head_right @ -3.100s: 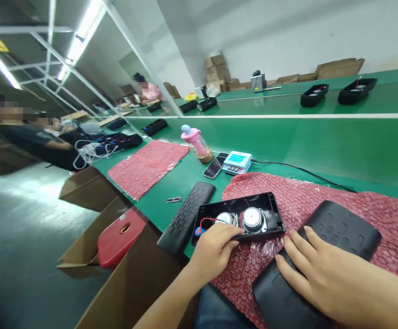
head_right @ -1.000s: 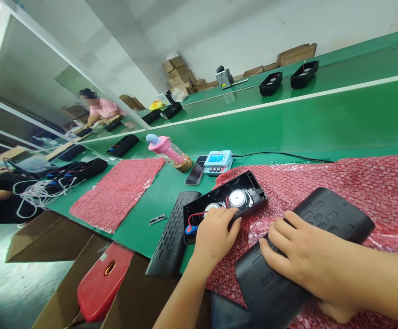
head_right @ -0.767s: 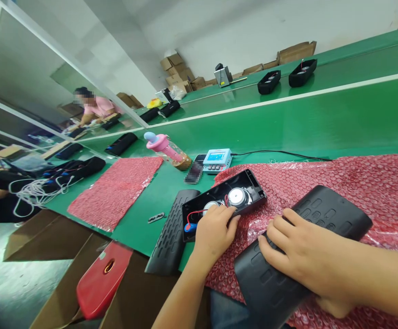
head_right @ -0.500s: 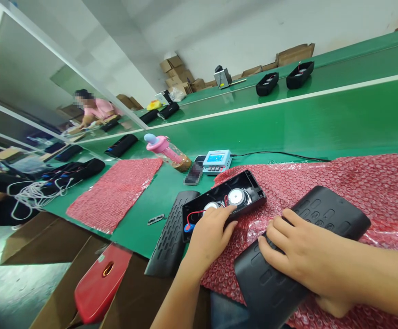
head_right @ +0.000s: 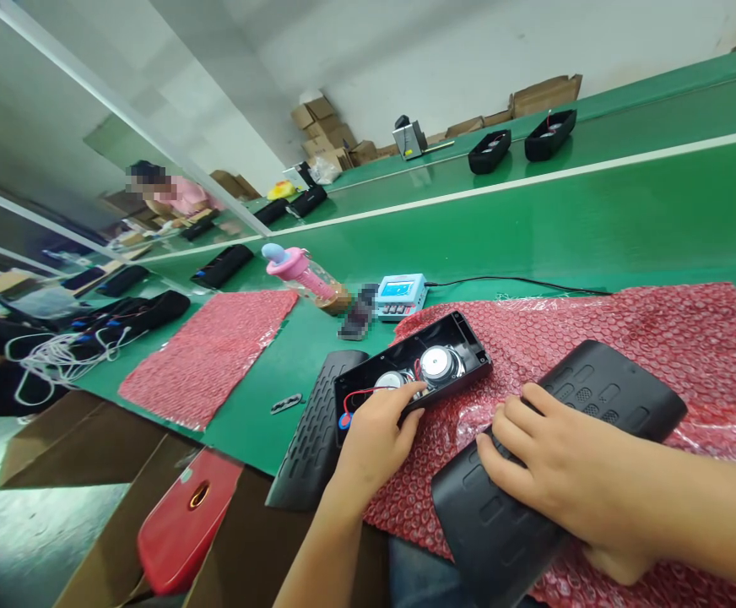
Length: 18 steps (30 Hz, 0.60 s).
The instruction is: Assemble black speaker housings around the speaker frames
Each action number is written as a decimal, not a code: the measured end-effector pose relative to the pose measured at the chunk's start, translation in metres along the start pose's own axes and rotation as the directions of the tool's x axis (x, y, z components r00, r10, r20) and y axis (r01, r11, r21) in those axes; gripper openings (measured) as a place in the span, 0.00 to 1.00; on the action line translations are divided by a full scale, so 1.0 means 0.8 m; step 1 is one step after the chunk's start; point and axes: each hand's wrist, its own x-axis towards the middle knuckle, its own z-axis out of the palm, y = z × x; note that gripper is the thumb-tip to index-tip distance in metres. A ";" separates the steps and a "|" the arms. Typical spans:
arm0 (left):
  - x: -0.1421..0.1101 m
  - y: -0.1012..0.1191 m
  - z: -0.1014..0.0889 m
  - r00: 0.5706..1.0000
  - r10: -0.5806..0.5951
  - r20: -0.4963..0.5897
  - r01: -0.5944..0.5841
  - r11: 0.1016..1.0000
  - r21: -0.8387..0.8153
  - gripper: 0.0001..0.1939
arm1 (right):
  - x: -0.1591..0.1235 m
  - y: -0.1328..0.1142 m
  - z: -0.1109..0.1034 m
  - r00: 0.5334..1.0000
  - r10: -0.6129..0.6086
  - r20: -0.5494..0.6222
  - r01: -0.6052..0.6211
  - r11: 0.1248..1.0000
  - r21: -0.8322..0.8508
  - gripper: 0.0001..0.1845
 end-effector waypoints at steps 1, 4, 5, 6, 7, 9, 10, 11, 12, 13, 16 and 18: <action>0.001 0.000 0.000 1.000 -0.009 0.001 0.009 1.000 0.000 0.17 | 0.000 0.000 0.000 1.000 0.003 0.001 -0.003 1.000 0.001 0.41; 0.002 -0.001 -0.002 1.000 -0.011 0.026 0.011 1.000 -0.016 0.17 | -0.001 0.000 -0.001 1.000 0.006 -0.006 -0.006 1.000 0.005 0.41; 0.002 -0.002 -0.003 0.999 -0.004 0.037 0.004 1.000 -0.023 0.17 | -0.001 0.000 -0.001 1.000 0.005 -0.005 -0.005 1.000 0.006 0.41; 0.002 -0.002 -0.004 0.999 0.005 0.045 -0.003 1.000 -0.029 0.18 | -0.001 0.000 -0.001 1.000 0.003 -0.003 -0.003 1.000 0.007 0.41; 0.001 -0.002 -0.005 0.999 0.014 0.049 -0.012 0.999 -0.036 0.18 | -0.001 0.000 -0.001 1.000 0.003 0.001 -0.003 1.000 0.008 0.41; -0.002 -0.002 -0.006 0.999 0.038 0.035 -0.037 0.998 -0.042 0.19 | 0.000 0.000 -0.001 1.000 0.005 0.010 -0.005 1.000 0.011 0.42; -0.004 -0.002 -0.006 0.999 0.049 0.015 -0.048 0.998 -0.035 0.20 | 0.000 0.000 -0.001 1.000 0.007 0.015 -0.008 1.000 0.012 0.42; -0.006 -0.002 -0.007 0.998 0.056 -0.011 -0.057 0.998 -0.015 0.20 | 0.000 0.000 -0.001 1.000 0.009 0.018 -0.009 1.000 0.014 0.42; -0.008 -0.001 -0.007 0.997 0.059 -0.041 -0.058 0.998 0.018 0.20 | 0.000 0.000 -0.001 1.000 0.008 0.020 -0.009 1.000 0.016 0.42; -0.010 -0.001 -0.007 0.996 0.057 -0.070 -0.053 0.997 0.061 0.19 | 0.000 0.000 -0.001 1.000 0.008 0.023 -0.008 1.000 0.019 0.42; -0.015 -0.002 -0.004 0.991 0.058 -0.124 -0.033 0.980 0.197 0.14 | 0.000 0.000 0.000 1.000 0.006 0.029 -0.006 1.000 0.031 0.43; -0.017 -0.003 0.000 0.989 0.073 -0.132 -0.038 0.968 0.248 0.13 | 0.001 0.000 0.000 0.999 0.006 0.034 -0.007 0.999 0.032 0.43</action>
